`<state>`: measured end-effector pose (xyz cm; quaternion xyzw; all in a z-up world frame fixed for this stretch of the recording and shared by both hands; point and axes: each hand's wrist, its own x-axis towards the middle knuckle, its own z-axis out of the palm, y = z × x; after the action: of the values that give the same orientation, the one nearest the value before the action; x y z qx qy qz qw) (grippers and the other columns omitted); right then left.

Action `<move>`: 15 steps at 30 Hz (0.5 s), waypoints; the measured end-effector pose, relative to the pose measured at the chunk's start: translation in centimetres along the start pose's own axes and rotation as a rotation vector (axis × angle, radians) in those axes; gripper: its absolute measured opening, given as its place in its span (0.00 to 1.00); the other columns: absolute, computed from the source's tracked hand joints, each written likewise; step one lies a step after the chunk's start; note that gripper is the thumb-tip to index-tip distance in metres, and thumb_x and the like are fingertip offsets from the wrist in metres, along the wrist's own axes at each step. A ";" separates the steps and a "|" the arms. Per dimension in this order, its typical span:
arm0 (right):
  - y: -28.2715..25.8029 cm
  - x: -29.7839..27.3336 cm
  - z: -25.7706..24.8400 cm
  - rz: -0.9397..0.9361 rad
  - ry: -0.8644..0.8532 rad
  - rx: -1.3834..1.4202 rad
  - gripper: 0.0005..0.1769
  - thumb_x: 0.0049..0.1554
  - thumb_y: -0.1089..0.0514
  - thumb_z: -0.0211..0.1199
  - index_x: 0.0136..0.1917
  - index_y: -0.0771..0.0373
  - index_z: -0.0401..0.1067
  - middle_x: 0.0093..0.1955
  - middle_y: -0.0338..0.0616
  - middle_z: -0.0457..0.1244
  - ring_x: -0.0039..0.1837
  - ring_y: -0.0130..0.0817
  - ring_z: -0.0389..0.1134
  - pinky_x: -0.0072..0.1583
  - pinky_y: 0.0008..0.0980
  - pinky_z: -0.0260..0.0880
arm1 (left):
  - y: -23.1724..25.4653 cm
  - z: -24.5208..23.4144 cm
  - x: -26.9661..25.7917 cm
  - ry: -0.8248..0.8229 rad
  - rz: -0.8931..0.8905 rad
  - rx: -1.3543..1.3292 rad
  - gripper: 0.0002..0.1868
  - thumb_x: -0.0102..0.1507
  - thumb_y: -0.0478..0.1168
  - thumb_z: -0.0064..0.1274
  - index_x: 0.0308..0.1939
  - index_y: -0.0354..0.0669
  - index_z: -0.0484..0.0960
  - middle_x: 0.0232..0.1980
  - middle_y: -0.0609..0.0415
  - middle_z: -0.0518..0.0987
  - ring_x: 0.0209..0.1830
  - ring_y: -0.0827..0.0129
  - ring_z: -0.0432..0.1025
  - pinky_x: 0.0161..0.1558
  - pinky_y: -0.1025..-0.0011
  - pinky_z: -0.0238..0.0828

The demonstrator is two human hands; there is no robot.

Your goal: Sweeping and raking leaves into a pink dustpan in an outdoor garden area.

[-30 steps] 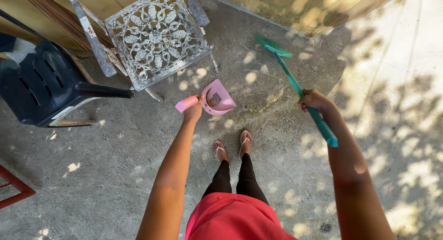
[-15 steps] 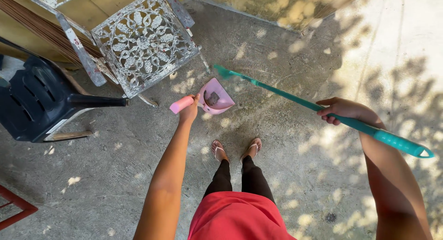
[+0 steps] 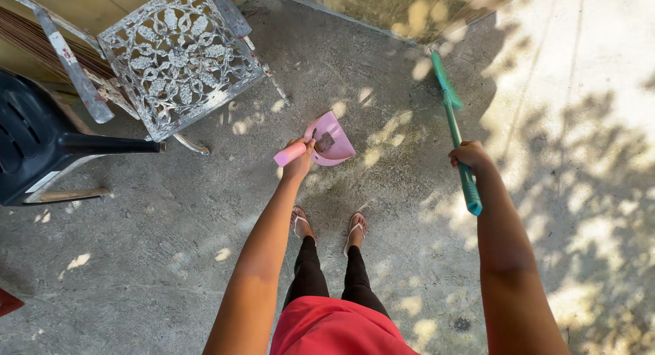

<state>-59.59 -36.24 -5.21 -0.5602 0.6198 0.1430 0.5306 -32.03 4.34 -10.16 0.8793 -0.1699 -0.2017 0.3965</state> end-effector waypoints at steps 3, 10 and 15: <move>3.2 -0.2 2.2 -0.011 -0.143 -0.049 0.20 0.57 0.72 0.62 0.62 0.80 0.65 0.35 0.50 0.62 0.30 0.31 0.63 0.33 0.30 0.68 | 0.1 2.8 0.0 0.092 0.076 0.047 0.19 0.69 0.52 0.53 0.38 0.39 0.82 0.40 0.41 0.77 0.38 0.49 0.73 0.43 0.56 0.70; -4.7 -7.9 -9.4 -0.039 -0.516 -0.467 0.37 0.55 0.71 0.61 0.77 0.58 0.60 0.33 0.41 0.66 0.31 0.27 0.60 0.32 0.28 0.62 | 0.1 2.0 -1.6 0.114 0.068 -0.208 0.18 0.69 0.50 0.52 0.37 0.37 0.81 0.40 0.42 0.77 0.38 0.51 0.75 0.42 0.58 0.70; -10.0 -6.0 -8.2 -0.098 -0.362 -0.515 0.37 0.56 0.71 0.62 0.77 0.60 0.59 0.34 0.47 0.65 0.31 0.30 0.61 0.32 0.31 0.62 | -2.9 -1.0 -6.0 0.131 -0.016 -0.046 0.22 0.73 0.51 0.49 0.35 0.34 0.77 0.33 0.41 0.76 0.36 0.49 0.70 0.42 0.56 0.65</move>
<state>-56.35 -42.63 7.09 -0.6709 0.4310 0.3669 0.4791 -36.30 9.53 -10.50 0.8826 -0.1320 -0.1506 0.4253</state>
